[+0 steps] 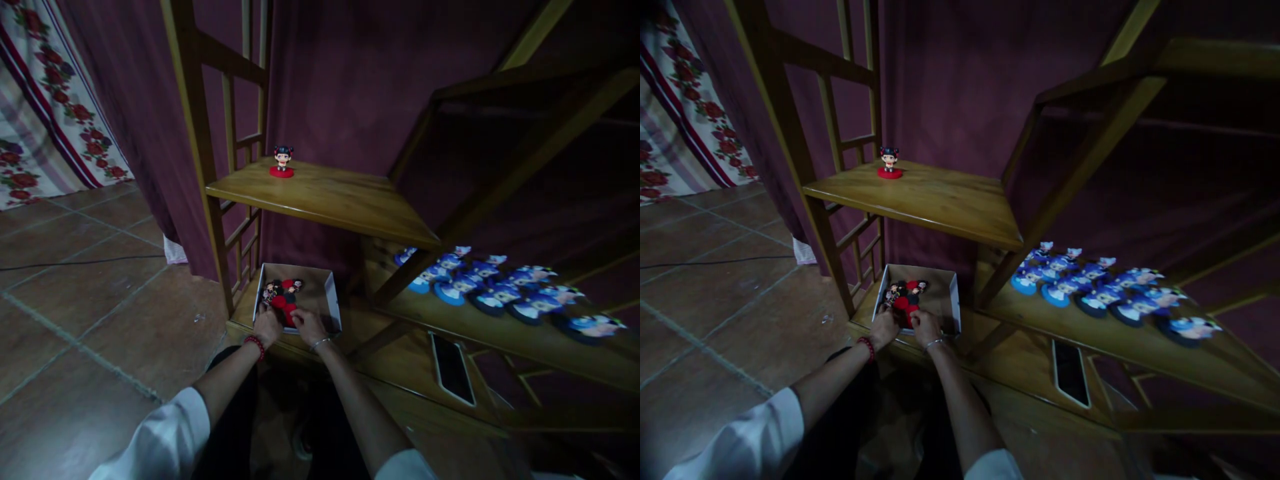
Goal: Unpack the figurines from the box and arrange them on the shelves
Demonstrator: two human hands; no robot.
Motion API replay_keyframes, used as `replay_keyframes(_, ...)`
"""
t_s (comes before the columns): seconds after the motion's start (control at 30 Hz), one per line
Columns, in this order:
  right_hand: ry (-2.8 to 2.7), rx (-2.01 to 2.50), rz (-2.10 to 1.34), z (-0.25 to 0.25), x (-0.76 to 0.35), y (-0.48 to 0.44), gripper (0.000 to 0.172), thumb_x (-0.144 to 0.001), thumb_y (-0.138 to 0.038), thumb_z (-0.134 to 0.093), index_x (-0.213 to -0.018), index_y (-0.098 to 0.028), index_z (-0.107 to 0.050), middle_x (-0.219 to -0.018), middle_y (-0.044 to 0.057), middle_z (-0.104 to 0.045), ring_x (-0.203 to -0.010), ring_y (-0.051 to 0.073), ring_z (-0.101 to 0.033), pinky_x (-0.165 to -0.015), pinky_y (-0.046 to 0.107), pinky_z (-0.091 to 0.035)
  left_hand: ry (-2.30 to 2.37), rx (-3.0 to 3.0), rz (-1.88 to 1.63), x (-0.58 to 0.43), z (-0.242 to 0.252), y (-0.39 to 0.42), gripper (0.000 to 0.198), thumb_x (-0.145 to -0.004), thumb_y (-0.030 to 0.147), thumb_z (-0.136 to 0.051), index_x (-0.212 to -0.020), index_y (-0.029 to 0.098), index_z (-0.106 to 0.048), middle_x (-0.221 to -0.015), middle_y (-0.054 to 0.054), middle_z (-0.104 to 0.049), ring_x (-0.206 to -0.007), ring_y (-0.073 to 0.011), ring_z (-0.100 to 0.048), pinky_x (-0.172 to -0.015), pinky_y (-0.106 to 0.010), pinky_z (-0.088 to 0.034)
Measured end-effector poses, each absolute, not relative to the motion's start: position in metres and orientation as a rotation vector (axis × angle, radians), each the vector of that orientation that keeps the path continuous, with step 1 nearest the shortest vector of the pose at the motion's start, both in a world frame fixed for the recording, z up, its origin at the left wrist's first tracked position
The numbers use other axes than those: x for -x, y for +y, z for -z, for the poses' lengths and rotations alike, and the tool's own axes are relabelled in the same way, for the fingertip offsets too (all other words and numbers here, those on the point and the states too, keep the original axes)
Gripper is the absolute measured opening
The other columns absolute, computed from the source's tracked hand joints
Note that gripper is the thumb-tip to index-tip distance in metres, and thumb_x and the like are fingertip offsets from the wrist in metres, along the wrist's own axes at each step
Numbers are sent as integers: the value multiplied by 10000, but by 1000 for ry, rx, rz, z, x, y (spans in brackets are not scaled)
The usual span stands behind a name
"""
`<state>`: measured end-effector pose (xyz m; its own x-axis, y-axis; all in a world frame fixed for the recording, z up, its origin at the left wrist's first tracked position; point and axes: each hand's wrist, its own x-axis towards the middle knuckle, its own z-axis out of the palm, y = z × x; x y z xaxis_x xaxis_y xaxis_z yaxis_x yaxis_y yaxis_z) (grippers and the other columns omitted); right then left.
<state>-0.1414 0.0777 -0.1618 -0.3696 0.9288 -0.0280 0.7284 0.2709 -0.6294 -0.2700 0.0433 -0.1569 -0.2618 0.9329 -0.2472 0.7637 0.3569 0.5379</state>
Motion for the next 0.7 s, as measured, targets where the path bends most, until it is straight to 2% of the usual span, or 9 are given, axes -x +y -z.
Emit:
replay_keyframes(0.17,-2234,1545,-772,176,154,95,285,-718,-127,-476,-933,-233,-629,-898,7,-672,-820,141,-613,-770,245,-455,2127,-1362,-441,273,162,55,293,-748,251,-462,-959,74,-563,-1057,-215,-548,-921,-252,-581,-774,-297,-413)
replay_keyframes(0.3,-2229,1560,-752,187,168,111,348,-723,-118,-466,-1036,-214,-584,-1030,35,-626,-869,137,-597,-813,235,-432,2170,-1350,-449,272,167,57,265,-745,252,-461,-931,112,-588,-1150,-182,-511,-906,-232,-586,-774,-286,-416)
replay_keyframes(0.43,-2248,1563,-708,197,180,123,399,-722,-115,-467,-1090,-242,-555,-1060,41,-603,-934,161,-561,-829,263,-413,2165,-1380,-491,272,172,56,263,-751,194,-422,-940,127,-593,-1198,-172,-476,-877,-228,-595,-764,-302,-425)
replay_keyframes(0.7,-2394,1567,-598,202,193,132,261,-730,-158,-488,-936,-235,-628,-1065,53,-548,-854,149,-541,-750,242,-404,2046,-1350,-726,278,187,65,286,-719,95,-419,-937,126,-602,-1135,-143,-521,-971,-205,-552,-847,-267,-403)
